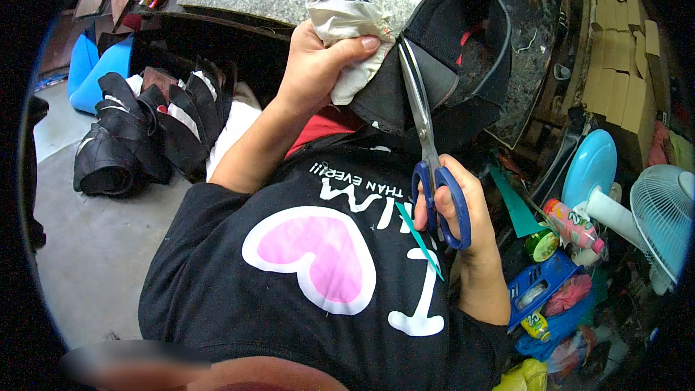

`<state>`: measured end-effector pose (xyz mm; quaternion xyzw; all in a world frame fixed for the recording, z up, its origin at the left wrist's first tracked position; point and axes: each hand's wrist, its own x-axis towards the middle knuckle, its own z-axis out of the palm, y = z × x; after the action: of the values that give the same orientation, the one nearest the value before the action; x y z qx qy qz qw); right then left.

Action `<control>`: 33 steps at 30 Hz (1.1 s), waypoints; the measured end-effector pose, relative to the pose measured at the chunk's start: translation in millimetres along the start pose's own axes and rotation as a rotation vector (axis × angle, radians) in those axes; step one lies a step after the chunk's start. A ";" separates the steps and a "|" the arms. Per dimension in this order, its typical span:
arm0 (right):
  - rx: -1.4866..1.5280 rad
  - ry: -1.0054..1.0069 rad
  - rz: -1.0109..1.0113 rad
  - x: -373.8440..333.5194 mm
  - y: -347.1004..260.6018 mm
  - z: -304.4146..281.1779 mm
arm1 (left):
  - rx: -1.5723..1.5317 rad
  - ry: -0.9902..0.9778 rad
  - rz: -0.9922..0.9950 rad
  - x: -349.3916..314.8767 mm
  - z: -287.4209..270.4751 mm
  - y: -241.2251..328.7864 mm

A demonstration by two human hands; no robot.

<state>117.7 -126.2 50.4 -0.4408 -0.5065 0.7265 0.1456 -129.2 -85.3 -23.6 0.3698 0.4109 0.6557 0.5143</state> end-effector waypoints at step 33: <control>0.043 0.013 0.037 -13.8 2.6 -18.4 | 0.205 -0.189 0.150 -10.9 -7.4 8.2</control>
<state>140.7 -125.2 53.2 -0.4517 -0.4816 0.7369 0.1447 -136.8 -98.2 -19.7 0.5099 0.3967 0.6092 0.4599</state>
